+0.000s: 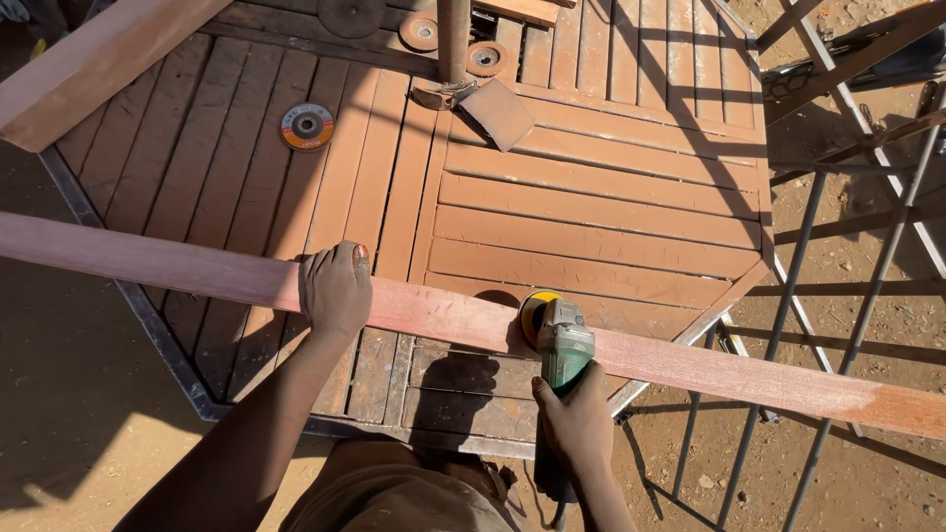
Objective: Sanding a wooden plank using a handheld angle grinder
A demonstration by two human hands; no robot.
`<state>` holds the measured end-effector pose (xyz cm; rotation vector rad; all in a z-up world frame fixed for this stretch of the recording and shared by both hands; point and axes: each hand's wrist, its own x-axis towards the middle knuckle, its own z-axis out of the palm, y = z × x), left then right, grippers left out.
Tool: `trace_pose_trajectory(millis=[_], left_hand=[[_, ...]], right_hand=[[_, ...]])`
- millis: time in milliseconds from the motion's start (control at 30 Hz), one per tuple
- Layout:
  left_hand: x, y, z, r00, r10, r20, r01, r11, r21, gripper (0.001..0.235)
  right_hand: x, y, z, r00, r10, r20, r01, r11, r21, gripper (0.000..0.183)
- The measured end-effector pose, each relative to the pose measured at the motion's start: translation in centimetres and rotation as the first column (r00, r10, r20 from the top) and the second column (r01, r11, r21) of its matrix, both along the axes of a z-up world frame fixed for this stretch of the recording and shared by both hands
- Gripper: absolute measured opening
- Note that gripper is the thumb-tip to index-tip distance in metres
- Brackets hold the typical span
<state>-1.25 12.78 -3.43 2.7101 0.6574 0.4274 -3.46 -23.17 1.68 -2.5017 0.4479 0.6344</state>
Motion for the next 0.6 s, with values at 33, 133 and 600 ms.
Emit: trace_pose_trajectory(millis=[33,133,600], left_hand=[[-0.1,0.0,-0.1,1.000,-0.005,0.001,0.005,1.000,-0.007,0.028],[-0.1,0.4,0.3,0.999,-0.029,0.027,0.032,0.992,-0.122,0.029],[-2.1,6.8,0.3,0.851,-0.388,0.353,0.519,0.725,-0.454,0.032]], right_hand=[[-0.2,1.4,0.8,1.000,-0.005,0.001,0.005,1.000,-0.007,0.065],[-0.5,5.8,2.9,1.000,0.000,0.020,-0.002,0.996,0.093,0.062],[-3.2,16.3,5.2,0.993,-0.100,0.064,0.106,0.989,-0.102,0.064]])
